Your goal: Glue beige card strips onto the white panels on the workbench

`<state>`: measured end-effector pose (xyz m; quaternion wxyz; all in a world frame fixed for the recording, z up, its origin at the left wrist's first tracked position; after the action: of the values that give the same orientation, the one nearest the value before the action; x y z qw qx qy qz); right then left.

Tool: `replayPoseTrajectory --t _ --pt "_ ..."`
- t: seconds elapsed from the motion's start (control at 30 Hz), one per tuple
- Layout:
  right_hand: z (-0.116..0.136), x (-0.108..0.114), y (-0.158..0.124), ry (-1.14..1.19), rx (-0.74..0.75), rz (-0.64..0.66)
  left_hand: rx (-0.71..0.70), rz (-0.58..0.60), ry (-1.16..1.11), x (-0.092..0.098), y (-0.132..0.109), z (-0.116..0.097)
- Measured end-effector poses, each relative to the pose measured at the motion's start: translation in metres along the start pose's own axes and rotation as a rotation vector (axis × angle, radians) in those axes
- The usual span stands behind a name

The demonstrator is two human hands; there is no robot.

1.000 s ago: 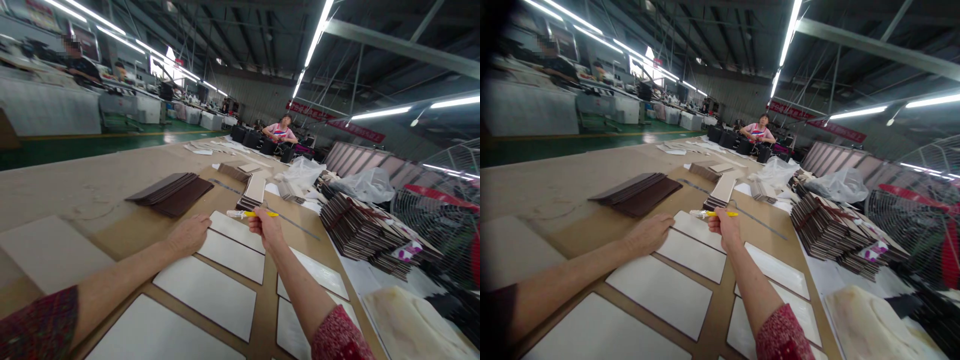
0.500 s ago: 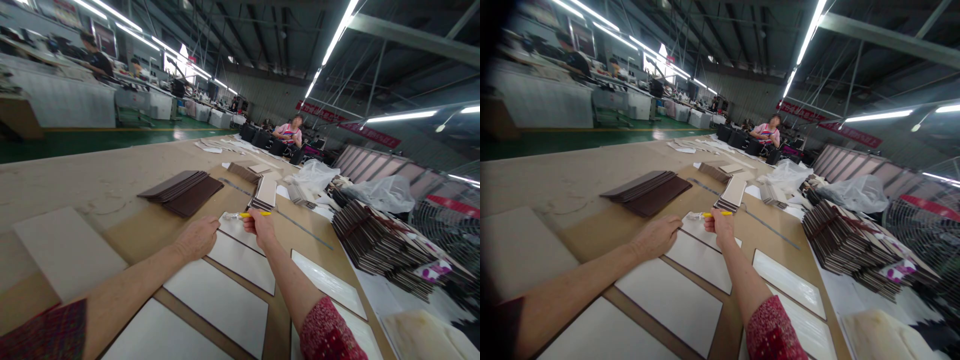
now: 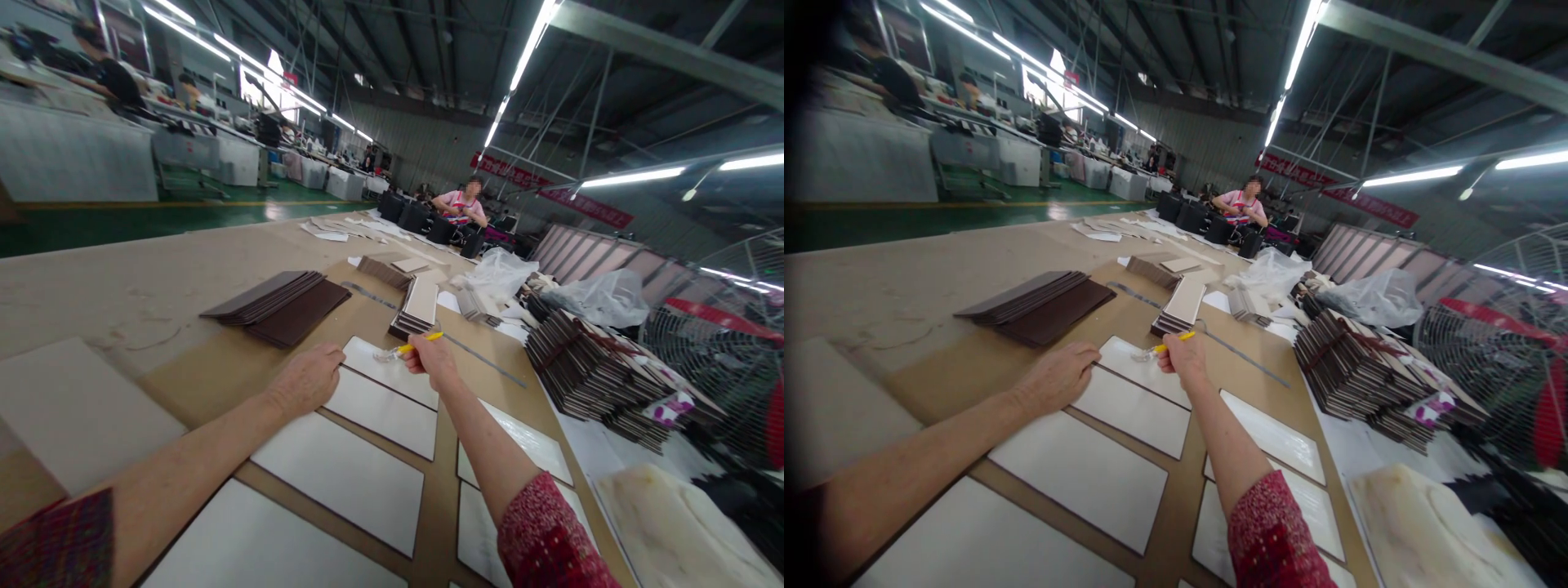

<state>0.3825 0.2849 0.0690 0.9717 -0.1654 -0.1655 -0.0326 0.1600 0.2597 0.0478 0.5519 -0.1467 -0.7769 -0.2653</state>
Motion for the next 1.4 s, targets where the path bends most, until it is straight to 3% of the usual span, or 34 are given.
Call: replayPoseTrajectory --t 0.57,0.73,0.87,1.03,1.2,1.4 --pt "-0.045 0.101 -0.042 -0.073 -0.072 -0.141 -0.045 -0.032 0.004 -0.003 0.000 0.003" --pt "-0.035 0.113 -0.055 -0.019 -0.009 -0.185 -0.048 -0.045 -0.014 -0.004 0.000 0.005" --pt "-0.005 0.090 -0.059 0.090 0.133 -0.160 -0.039 -0.049 -0.030 -0.002 0.000 0.007" --pt "0.022 0.019 -0.045 0.192 0.214 -0.015 0.007 -0.018 -0.047 -0.001 0.000 0.010" --pt "0.021 -0.037 -0.025 0.177 0.178 0.060 0.083 0.017 -0.055 0.000 0.000 0.015" --pt "0.013 -0.060 -0.014 0.064 0.094 0.096 0.205 0.035 -0.053 0.005 -0.002 0.020"
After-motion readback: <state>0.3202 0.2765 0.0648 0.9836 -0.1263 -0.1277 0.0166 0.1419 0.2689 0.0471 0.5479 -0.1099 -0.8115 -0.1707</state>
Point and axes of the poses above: each hand's wrist, its own y-axis towards the middle knuckle, its own x-axis out of the back of the hand, z = x × y, the point moved 9 cm from there along y, towards the middle knuckle, and after that the axes turned 8 degrees about z, right-handed, at the moved point
